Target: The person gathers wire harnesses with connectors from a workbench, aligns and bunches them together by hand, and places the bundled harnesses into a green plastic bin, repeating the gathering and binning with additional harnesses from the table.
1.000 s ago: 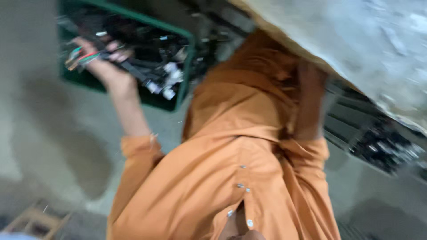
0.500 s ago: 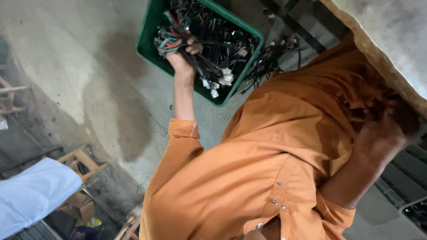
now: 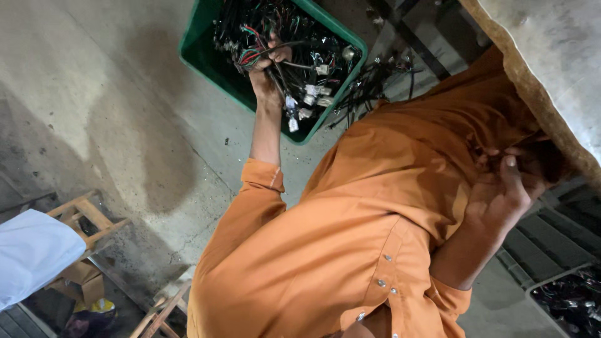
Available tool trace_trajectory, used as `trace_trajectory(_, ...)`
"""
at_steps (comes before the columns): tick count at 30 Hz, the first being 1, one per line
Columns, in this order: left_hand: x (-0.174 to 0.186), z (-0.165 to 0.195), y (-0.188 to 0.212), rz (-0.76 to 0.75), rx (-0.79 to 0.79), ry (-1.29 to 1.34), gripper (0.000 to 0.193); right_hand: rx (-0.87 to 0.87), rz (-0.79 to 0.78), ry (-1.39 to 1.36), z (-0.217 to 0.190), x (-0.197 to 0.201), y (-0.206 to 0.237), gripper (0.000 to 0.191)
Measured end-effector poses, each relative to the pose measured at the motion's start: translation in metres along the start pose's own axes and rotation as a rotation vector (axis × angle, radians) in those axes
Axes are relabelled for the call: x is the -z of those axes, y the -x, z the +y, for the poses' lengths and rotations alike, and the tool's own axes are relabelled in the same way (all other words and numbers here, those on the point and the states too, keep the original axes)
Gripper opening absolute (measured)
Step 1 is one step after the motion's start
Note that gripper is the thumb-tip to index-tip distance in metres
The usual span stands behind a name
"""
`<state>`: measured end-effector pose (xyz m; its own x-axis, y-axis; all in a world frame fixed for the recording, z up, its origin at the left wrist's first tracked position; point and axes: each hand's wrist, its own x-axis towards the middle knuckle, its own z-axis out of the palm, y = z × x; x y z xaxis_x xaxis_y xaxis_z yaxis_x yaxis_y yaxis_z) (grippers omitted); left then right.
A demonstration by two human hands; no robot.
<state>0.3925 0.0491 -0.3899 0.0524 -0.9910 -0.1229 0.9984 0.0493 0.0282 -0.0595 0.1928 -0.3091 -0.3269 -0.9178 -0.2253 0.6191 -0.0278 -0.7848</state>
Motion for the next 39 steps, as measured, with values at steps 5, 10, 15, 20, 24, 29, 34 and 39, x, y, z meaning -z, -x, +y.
trace_trajectory(5,0.026,0.005,0.006,0.255,-0.096,-0.095,0.032,-0.046,0.043,-0.039,-0.001,-0.009,0.002,0.016)
trace_trajectory(10,0.034,0.01,0.022,0.369,-0.155,-0.856,0.026,-0.048,0.02,0.009,-0.001,-0.014,0.006,0.009)
trace_trajectory(15,0.008,0.004,0.048,0.149,0.128,-1.091,0.027,-0.03,0.081,0.044,0.003,-0.02,0.006,0.017)
trace_trajectory(20,-0.031,-0.017,0.055,-0.038,0.317,-0.901,0.032,-0.049,0.001,0.061,0.005,-0.021,0.005,0.006)
trace_trajectory(24,-0.05,-0.021,0.057,-0.175,0.387,-1.007,0.034,-0.034,0.011,0.048,0.006,-0.023,0.006,0.011)
trace_trajectory(29,-0.058,-0.02,0.057,-0.195,0.427,-1.024,0.033,-0.048,0.0,0.076,0.006,-0.03,0.008,0.011)
trace_trajectory(34,-0.047,-0.021,0.056,-0.191,0.281,-1.085,0.025,-0.055,0.002,0.075,0.007,-0.032,0.008,0.009)
trace_trajectory(39,-0.004,0.005,0.029,0.037,-0.137,-1.652,0.017,-0.045,-0.006,0.07,0.008,-0.027,0.006,0.01)
